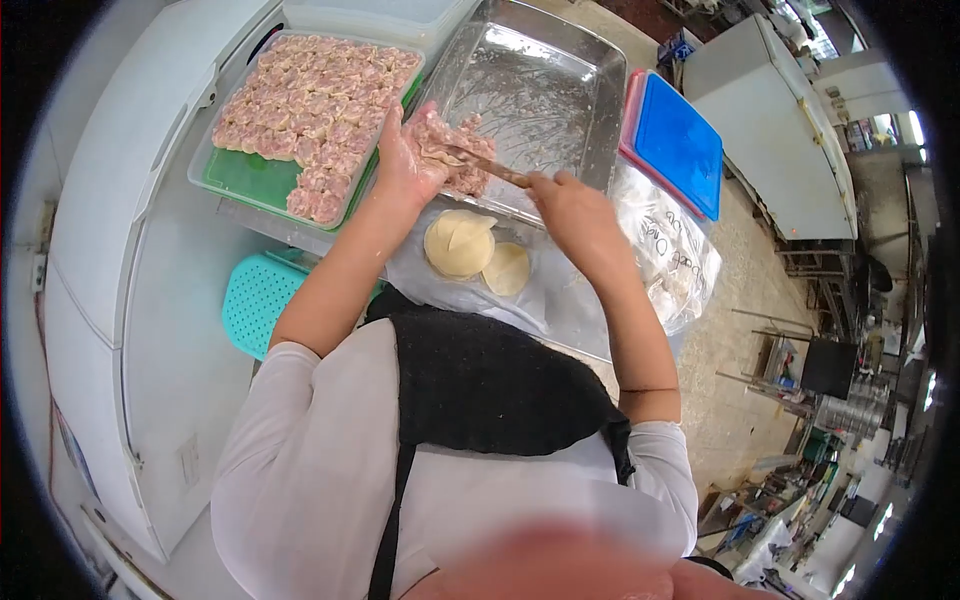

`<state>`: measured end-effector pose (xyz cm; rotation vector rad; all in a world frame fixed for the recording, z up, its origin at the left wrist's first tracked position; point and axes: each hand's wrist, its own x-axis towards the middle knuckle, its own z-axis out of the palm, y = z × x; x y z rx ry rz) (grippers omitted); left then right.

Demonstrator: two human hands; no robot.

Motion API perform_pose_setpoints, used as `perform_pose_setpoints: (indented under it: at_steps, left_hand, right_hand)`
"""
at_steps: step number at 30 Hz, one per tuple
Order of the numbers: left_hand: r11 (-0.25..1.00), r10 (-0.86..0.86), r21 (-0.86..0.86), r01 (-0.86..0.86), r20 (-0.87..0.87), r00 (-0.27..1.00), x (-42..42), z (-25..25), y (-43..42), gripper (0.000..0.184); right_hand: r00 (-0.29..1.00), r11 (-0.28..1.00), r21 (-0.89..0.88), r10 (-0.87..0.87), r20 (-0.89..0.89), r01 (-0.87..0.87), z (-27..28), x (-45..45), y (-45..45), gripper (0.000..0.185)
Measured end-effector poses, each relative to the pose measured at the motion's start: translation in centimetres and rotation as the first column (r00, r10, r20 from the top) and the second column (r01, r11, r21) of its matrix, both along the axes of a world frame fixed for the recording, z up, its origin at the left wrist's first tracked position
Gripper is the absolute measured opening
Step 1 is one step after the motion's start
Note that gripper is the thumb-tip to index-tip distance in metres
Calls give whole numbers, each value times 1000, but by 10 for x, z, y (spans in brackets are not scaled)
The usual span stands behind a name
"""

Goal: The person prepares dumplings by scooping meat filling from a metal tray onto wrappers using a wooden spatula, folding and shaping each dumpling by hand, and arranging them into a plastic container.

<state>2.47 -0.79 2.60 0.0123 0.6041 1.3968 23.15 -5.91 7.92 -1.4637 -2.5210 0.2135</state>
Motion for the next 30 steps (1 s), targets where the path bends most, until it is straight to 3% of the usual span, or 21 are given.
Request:
perform_pose_setpoints:
  at_steps: [1,2,4,6,8,9,10,11,12,13,14,17,18,20,21,23,24,26,27,29,30]
  left_hand:
    - [1000,-4,-7,4,17,1000,-1,-3,2,58]
    - [1000,-11,-15,12,34,999,0,-6,2,58]
    - [999,21,-29,-20,28,999,8,1,0,57]
    - [998,57,-41,-56,24,998,9,-1,1,57]
    - [999,-8,36,-2,269,963,-1,-13,6,55]
    - [999,1,42,-12,266,964,0,-8,2,55]
    - [973,-58,224,63,-31,998,4,3,-8,56]
    - [913,-60,363,187,-333,941,6,12,-15,58]
    - [913,-55,365,183,-335,941,7,22,-18,58]
    - [848,112,441,295,-693,713,5,30,-20,63]
    - [786,313,447,427,-883,349,5,34,-22,69]
    - [705,201,445,552,-872,446,6,36,-24,69]
    - [711,205,444,546,-873,443,5,34,-22,69]
    - [594,83,318,739,-938,337,1,28,-15,54]
    - [600,80,315,735,-938,336,-2,27,-13,54]
    - [444,289,382,810,-917,274,-7,26,-12,35]
    - [450,290,381,808,-918,271,-7,26,-12,35]
    - [420,421,298,857,-901,107,-9,26,-13,29]
    - [425,419,294,856,-902,102,-11,19,-13,29]
    - [704,-7,173,688,-968,251,-16,-2,-11,29]
    - [708,-4,173,684,-969,249,-18,-7,-9,29]
  right_hand:
    - [993,999,-7,-51,110,52,14,2,-3,25]
    - [993,999,-7,-44,107,46,12,1,-3,25]
    - [995,996,57,72,-72,-68,3,-2,-5,27]
    - [988,992,73,112,-109,-104,-12,9,8,27]
    - [975,983,99,169,-143,-156,-10,23,19,28]
    - [930,993,-60,74,-359,-103,-4,32,22,30]
    - [841,970,-230,-56,-538,-83,1,40,24,33]
    - [799,925,-373,-176,-575,-64,1,47,24,38]
    - [798,926,-371,-171,-577,-70,2,50,25,38]
    - [778,856,-503,-234,-584,-120,4,53,26,38]
    - [760,765,-620,-296,-578,-174,5,55,28,38]
    - [806,777,-578,-164,-568,-249,17,62,22,37]
    - [807,774,-579,-157,-569,-257,18,62,21,37]
    - [849,828,-492,-37,-527,-269,18,60,18,35]
    - [849,824,-496,-35,-527,-274,14,57,18,35]
    - [831,867,-358,106,-546,-346,-2,51,22,32]
    - [830,865,-358,112,-547,-352,-11,52,29,32]
    - [832,839,-356,187,-522,-412,-29,55,44,30]
    - [830,836,-357,189,-525,-417,-34,56,52,30]
    - [863,935,-67,292,-413,-348,-39,57,62,22]
    - [860,933,-65,298,-414,-354,-35,53,54,22]
